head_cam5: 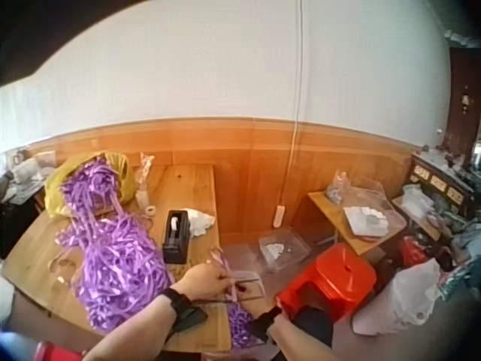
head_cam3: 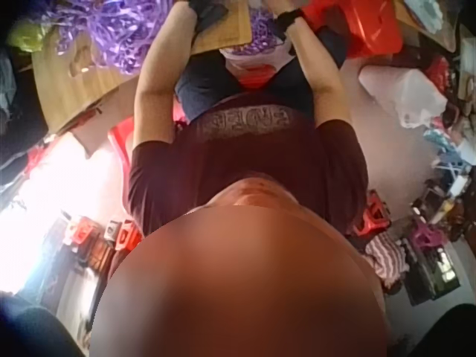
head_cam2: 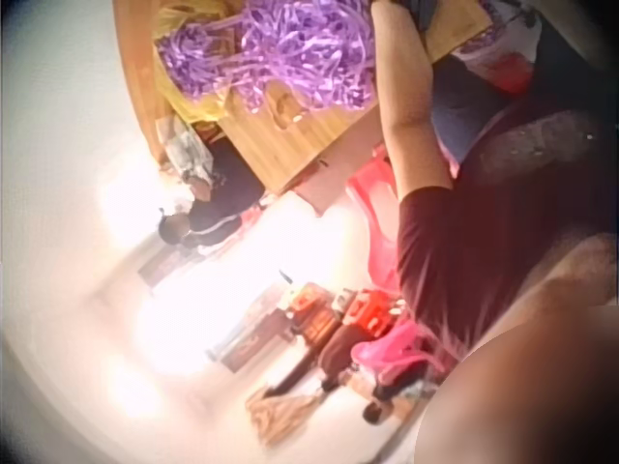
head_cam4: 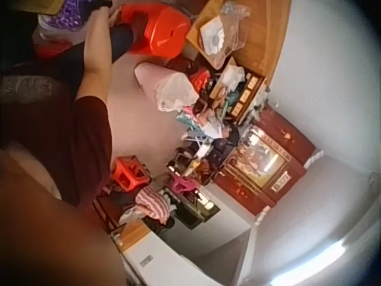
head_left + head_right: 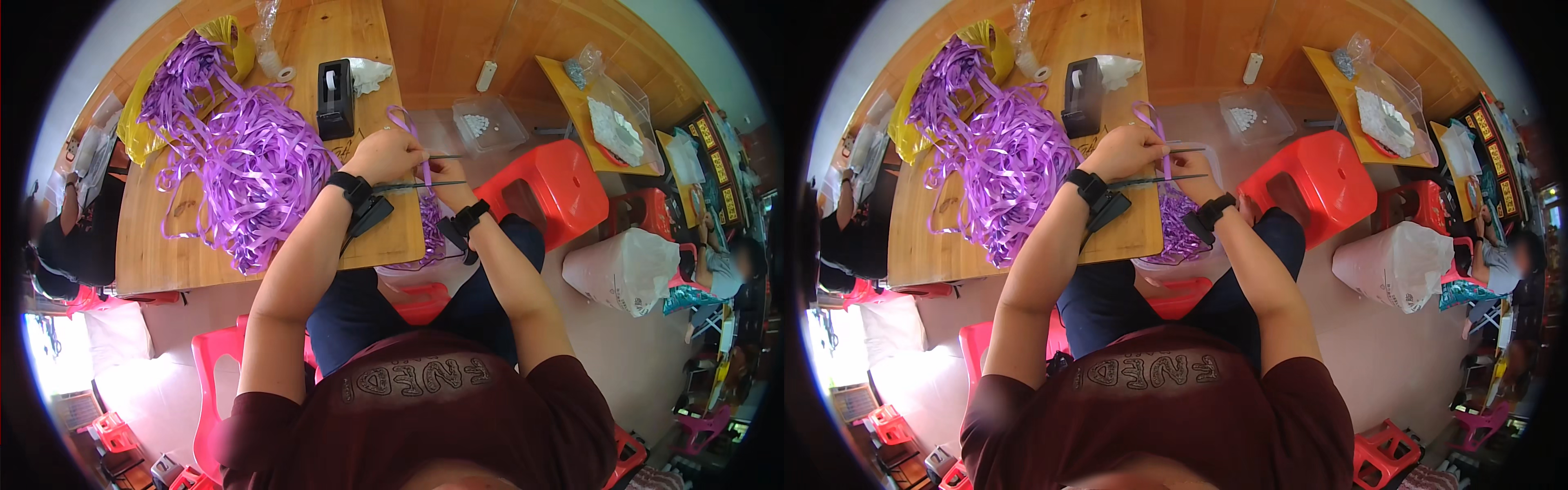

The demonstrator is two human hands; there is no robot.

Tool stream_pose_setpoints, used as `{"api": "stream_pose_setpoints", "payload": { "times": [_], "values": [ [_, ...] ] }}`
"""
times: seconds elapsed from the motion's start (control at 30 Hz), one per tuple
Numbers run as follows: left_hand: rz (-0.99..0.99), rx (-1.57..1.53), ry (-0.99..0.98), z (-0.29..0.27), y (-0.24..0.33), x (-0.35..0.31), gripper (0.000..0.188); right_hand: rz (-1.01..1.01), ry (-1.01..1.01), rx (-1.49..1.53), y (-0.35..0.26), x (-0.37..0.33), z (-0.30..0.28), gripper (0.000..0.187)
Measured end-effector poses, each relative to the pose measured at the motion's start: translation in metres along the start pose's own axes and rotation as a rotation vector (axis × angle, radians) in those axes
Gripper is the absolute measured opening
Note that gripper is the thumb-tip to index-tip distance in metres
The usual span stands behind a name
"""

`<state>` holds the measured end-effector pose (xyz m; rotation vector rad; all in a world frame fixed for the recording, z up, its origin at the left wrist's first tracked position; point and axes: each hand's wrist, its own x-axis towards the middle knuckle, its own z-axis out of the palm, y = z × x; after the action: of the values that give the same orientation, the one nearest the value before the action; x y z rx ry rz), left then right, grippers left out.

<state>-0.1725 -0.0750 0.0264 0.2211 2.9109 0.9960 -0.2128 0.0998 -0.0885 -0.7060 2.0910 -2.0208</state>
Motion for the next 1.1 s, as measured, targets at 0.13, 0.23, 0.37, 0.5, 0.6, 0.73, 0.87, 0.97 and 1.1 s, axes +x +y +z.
{"api": "stream_pose_setpoints", "payload": {
  "times": [0.13, 0.23, 0.37, 0.5, 0.6, 0.73, 0.87, 0.97, 1.1],
  "values": [
    [0.019, 0.01, -0.004, 0.001, 0.0, 0.004, 0.03, 0.014, 0.011, -0.148, 0.021, -0.013, -0.006, 0.02],
    [0.016, 0.028, -0.005, -0.001, 0.002, 0.002, 0.03, 0.297, 0.099, 0.152, 0.02, -0.037, -0.01, 0.025],
    [0.026, 0.034, 0.017, 0.001, -0.004, 0.0, 0.03, 0.424, -0.003, 0.028, 0.005, -0.07, -0.007, 0.027],
    [0.01, 0.03, 0.002, 0.0, -0.003, 0.002, 0.029, 0.493, -0.099, 0.039, 0.009, -0.095, -0.007, 0.026],
    [0.003, 0.029, -0.006, 0.0, -0.002, 0.002, 0.029, 0.471, -0.044, 0.099, 0.012, -0.1, -0.003, 0.023],
    [0.008, 0.031, -0.006, -0.001, 0.0, 0.002, 0.029, 0.345, 0.065, 0.193, 0.03, -0.08, -0.002, 0.023],
    [-0.021, 0.026, -0.032, -0.002, 0.0, 0.0, 0.029, 0.152, 0.278, -0.055, 0.023, -0.058, 0.013, 0.021],
    [0.016, 0.034, 0.005, 0.0, -0.001, 0.0, 0.03, 0.146, 0.228, -0.09, 0.018, -0.05, 0.023, 0.018],
    [0.043, 0.031, 0.014, 0.0, 0.001, 0.003, 0.03, 0.275, 0.106, 0.181, 0.023, -0.057, 0.029, 0.019]
  ]
}}
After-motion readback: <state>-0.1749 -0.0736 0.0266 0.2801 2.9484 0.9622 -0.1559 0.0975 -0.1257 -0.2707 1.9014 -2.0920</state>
